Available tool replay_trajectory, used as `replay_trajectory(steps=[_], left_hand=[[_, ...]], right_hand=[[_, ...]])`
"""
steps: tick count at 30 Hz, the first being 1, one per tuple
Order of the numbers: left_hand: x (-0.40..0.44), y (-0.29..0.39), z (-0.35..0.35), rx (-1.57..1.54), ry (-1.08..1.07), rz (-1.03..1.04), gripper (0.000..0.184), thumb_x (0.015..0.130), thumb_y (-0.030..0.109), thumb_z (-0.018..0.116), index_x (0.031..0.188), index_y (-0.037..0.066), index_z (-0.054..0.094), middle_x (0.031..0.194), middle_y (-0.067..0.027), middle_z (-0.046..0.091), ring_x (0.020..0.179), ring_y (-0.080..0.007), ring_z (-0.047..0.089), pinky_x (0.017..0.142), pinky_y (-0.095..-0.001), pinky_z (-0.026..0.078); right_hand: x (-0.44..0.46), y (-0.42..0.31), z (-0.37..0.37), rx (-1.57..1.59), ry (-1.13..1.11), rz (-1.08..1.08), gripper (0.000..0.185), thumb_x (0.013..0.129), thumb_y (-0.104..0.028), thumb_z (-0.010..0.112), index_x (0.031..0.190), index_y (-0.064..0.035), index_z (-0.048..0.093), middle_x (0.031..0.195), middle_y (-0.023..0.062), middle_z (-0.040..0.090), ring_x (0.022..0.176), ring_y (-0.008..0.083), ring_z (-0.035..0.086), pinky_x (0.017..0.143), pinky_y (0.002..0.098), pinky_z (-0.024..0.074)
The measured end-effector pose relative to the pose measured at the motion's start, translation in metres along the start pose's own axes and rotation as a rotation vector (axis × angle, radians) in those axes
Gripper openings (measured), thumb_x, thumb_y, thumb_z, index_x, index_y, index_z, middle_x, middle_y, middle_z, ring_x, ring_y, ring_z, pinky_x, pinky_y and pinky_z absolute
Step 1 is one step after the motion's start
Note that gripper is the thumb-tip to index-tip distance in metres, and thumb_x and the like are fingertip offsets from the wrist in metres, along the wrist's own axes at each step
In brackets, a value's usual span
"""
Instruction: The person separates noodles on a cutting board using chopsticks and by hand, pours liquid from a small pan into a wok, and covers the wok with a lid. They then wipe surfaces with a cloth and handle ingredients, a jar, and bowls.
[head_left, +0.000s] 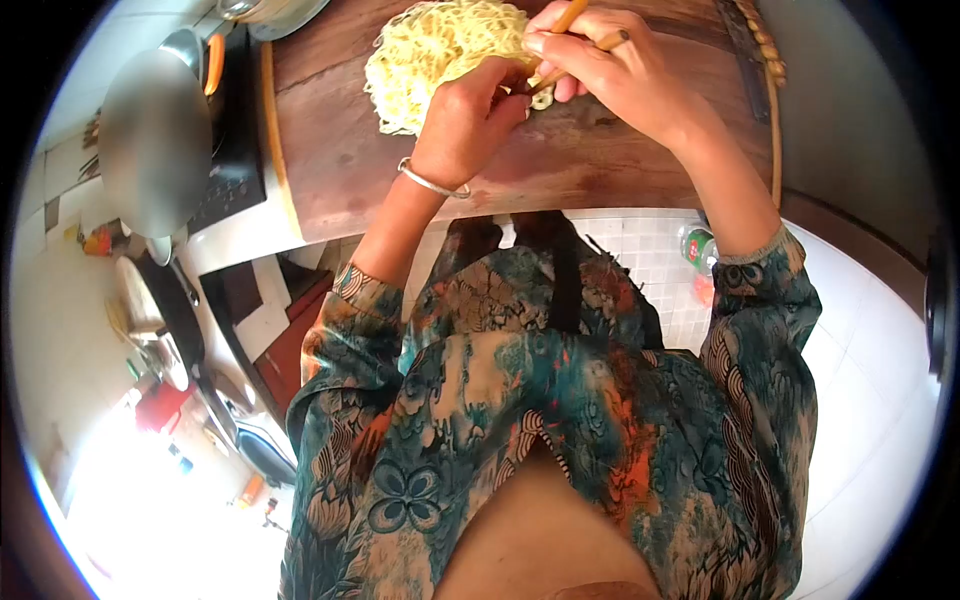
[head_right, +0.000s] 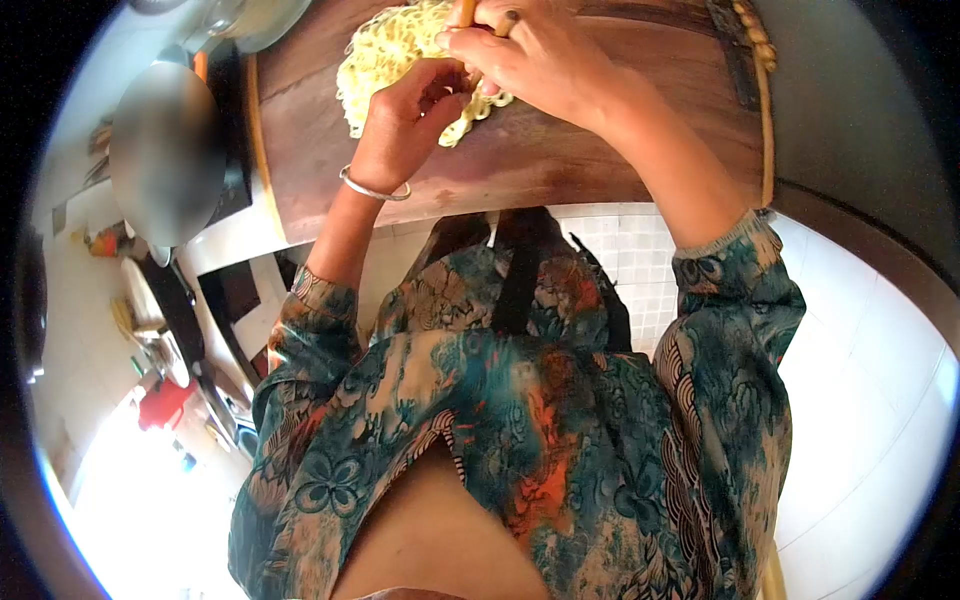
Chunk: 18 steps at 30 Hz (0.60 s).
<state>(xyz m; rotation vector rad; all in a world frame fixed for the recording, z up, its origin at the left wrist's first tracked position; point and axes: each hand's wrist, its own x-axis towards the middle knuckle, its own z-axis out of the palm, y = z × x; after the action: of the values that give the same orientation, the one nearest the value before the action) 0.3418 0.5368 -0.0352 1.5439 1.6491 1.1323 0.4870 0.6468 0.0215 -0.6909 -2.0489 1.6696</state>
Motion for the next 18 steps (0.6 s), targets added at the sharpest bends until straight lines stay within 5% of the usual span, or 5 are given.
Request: replay_trajectory(steps=[2, 6, 10, 14, 18], left_hand=[[-0.016, -0.003, -0.017, -0.05, -0.055, -0.113, 0.023, 0.077, 0.006, 0.061, 0.099, 0.0, 0.058, 0.078, -0.0135, 0.065, 0.071, -0.0255, 0.064, 0.065, -0.0317, 0.05], [-0.034, -0.027, -0.005, -0.038, -0.072, -0.2, 0.018, 0.077, 0.007, 0.061, 0.093, 0.0, 0.056, 0.074, -0.015, 0.062, 0.068, -0.0274, 0.063, 0.063, -0.0335, 0.049], [-0.011, -0.024, 0.006, 0.085, 0.06, -0.126, 0.014, 0.074, 0.007, 0.06, 0.086, 0.0, 0.055, 0.074, -0.0186, 0.061, 0.067, -0.0342, 0.061, 0.06, -0.0365, 0.048], [-0.008, -0.019, 0.001, 0.119, 0.09, -0.089, 0.016, 0.074, 0.006, 0.06, 0.088, 0.0, 0.057, 0.074, -0.0167, 0.062, 0.065, -0.0315, 0.062, 0.06, -0.0362, 0.048], [-0.021, -0.005, -0.001, 0.032, 0.019, -0.128, 0.017, 0.074, 0.006, 0.061, 0.09, 0.0, 0.057, 0.075, -0.0149, 0.063, 0.066, -0.0265, 0.063, 0.061, -0.0343, 0.049]], right_hand=[[0.0, 0.005, 0.012, 0.023, -0.067, 0.065, 0.025, 0.09, -0.02, 0.052, 0.092, 0.0032, 0.06, 0.074, 0.0064, 0.06, 0.056, 0.0103, 0.056, 0.053, 0.0217, 0.0465], [0.01, 0.03, 0.034, -0.182, -0.127, -0.003, 0.024, 0.086, -0.02, 0.053, 0.077, 0.0022, 0.059, 0.065, 0.0131, 0.06, 0.051, 0.0205, 0.061, 0.053, 0.0333, 0.0478], [0.021, 0.023, 0.027, -0.128, -0.046, -0.031, 0.025, 0.089, -0.02, 0.054, 0.083, 0.0038, 0.059, 0.066, 0.0053, 0.058, 0.058, 0.011, 0.059, 0.053, 0.0247, 0.0478], [0.022, 0.013, 0.024, -0.317, 0.077, -0.266, 0.027, 0.081, -0.015, 0.059, 0.063, 0.0036, 0.051, 0.061, 0.0221, 0.053, 0.054, 0.033, 0.056, 0.049, 0.0414, 0.0411], [0.002, 0.002, 0.025, -0.091, -0.096, 0.046, 0.026, 0.089, -0.018, 0.053, 0.078, 0.0043, 0.057, 0.065, 0.0063, 0.058, 0.056, 0.0115, 0.058, 0.053, 0.0247, 0.0476]])
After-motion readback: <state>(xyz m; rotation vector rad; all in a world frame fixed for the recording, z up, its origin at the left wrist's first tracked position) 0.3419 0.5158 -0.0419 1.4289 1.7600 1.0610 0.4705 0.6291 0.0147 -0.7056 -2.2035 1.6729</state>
